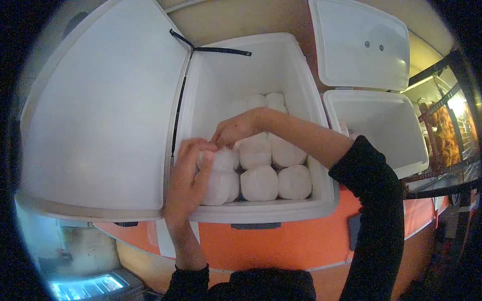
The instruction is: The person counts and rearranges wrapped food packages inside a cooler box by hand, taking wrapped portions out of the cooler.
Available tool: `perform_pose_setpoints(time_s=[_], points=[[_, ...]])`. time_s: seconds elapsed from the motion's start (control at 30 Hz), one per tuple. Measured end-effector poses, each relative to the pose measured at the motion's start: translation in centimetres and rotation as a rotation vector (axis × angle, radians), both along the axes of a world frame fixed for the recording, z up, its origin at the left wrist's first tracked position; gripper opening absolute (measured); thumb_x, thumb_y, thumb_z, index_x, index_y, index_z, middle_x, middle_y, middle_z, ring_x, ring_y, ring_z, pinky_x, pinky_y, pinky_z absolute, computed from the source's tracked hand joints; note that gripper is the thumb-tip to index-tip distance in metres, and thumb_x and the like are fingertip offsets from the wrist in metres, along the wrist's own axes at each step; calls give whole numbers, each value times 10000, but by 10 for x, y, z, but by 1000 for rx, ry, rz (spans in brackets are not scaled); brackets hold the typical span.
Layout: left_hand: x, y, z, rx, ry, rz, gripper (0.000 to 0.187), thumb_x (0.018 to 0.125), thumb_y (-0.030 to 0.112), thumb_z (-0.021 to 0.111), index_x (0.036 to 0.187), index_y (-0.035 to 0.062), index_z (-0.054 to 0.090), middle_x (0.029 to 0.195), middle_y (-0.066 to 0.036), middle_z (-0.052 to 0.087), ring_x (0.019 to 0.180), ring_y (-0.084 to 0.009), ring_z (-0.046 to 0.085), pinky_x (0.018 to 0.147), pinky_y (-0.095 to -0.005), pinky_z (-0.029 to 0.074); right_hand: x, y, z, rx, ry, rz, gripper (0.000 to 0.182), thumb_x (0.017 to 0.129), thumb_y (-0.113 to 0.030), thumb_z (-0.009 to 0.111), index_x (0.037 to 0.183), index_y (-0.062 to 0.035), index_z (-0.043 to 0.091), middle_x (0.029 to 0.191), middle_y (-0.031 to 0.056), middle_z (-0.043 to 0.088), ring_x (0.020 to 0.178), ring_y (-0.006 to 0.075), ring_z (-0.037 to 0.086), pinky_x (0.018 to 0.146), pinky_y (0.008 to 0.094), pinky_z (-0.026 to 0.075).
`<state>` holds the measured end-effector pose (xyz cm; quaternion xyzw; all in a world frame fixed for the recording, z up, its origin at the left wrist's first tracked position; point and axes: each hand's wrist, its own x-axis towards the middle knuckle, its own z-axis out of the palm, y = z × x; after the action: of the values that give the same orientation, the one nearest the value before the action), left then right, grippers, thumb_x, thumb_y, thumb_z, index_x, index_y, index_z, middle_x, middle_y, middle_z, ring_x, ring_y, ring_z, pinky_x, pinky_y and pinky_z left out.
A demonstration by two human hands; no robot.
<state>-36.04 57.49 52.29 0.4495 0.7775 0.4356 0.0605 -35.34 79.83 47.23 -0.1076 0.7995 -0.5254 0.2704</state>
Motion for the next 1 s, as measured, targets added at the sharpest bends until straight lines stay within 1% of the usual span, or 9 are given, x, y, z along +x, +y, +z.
perform_pose_setpoints(time_s=[0.07, 0.13, 0.2, 0.4, 0.47, 0.57, 0.77, 0.87, 1.0], points=[[3, -5, -8, -304, 198, -112, 301, 980, 264, 528, 1178, 40, 568, 1265, -165, 541, 1097, -352, 577, 957, -456, 429, -11, 20, 4, -45, -81, 9, 499, 950, -365, 549, 1238, 35, 624, 1207, 188, 652, 1157, 222, 594, 997, 356, 459], [8, -7, -6, -328, 228, -113, 340, 980, 264, 522, 1250, 60, 538, 1310, -175, 511, 1152, -388, 545, 973, -485, 419, -31, 45, 7, -93, -163, 16, 480, 951, -330, 541, 1252, 37, 608, 1238, 189, 640, 1140, 221, 605, 973, 361, 476], [10, -4, -9, -351, 215, -36, 357, 975, 271, 531, 1267, 67, 542, 1323, -170, 510, 1184, -383, 532, 989, -480, 414, -58, 71, 3, 205, -252, -226, 460, 914, -259, 563, 1269, 32, 591, 1228, 187, 645, 1092, 230, 635, 911, 365, 507], [6, -6, -2, -331, 227, -69, 386, 965, 312, 562, 1184, -5, 588, 1279, -212, 519, 1195, -390, 531, 992, -486, 418, -114, 125, -139, 892, -150, 62, 379, 807, -153, 676, 1166, -33, 672, 1110, 132, 707, 988, 289, 679, 794, 452, 545], [2, -6, 0, -350, 207, -80, 366, 950, 303, 578, 1168, 10, 603, 1282, -202, 521, 1194, -384, 533, 985, -482, 420, -125, 122, -178, 1160, -249, 437, 506, 761, -177, 679, 1241, -33, 608, 1129, 157, 673, 1105, 308, 609, 856, 452, 507], [4, -9, -1, -329, 181, -71, 332, 924, 294, 621, 1148, 49, 643, 1278, -176, 547, 1148, -363, 562, 947, -467, 452, -105, 105, -176, 1149, -117, 223, 637, 648, -185, 765, 1250, -77, 583, 1110, 148, 657, 1112, 334, 588, 840, 481, 503], [3, -6, 1, -305, 201, -89, 362, 912, 315, 660, 1182, 75, 639, 1308, -174, 536, 1132, -382, 575, 912, -476, 477, -105, 94, -161, 1146, -18, 453, 826, 464, -215, 898, 1229, -158, 593, 1173, 83, 618, 1180, 338, 550, 858, 491, 491], [4, -7, 1, -319, 175, -74, 362, 906, 320, 665, 1183, 89, 642, 1306, -168, 540, 1170, -378, 554, 947, -489, 451, -92, 93, -173, 1289, 401, 520, 773, 487, -232, 907, 1202, -173, 619, 1233, 60, 591, 1227, 306, 525, 880, 467, 490], [4, 0, 9, -473, 158, -74, 332, 921, 327, 596, 1155, 97, 642, 1302, -190, 537, 1190, -401, 537, 1000, -499, 421, -91, 83, -191, 1328, 361, 686, 707, 540, -222, 895, 1191, -147, 629, 1200, 90, 610, 1186, 300, 560, 908, 471, 491]])
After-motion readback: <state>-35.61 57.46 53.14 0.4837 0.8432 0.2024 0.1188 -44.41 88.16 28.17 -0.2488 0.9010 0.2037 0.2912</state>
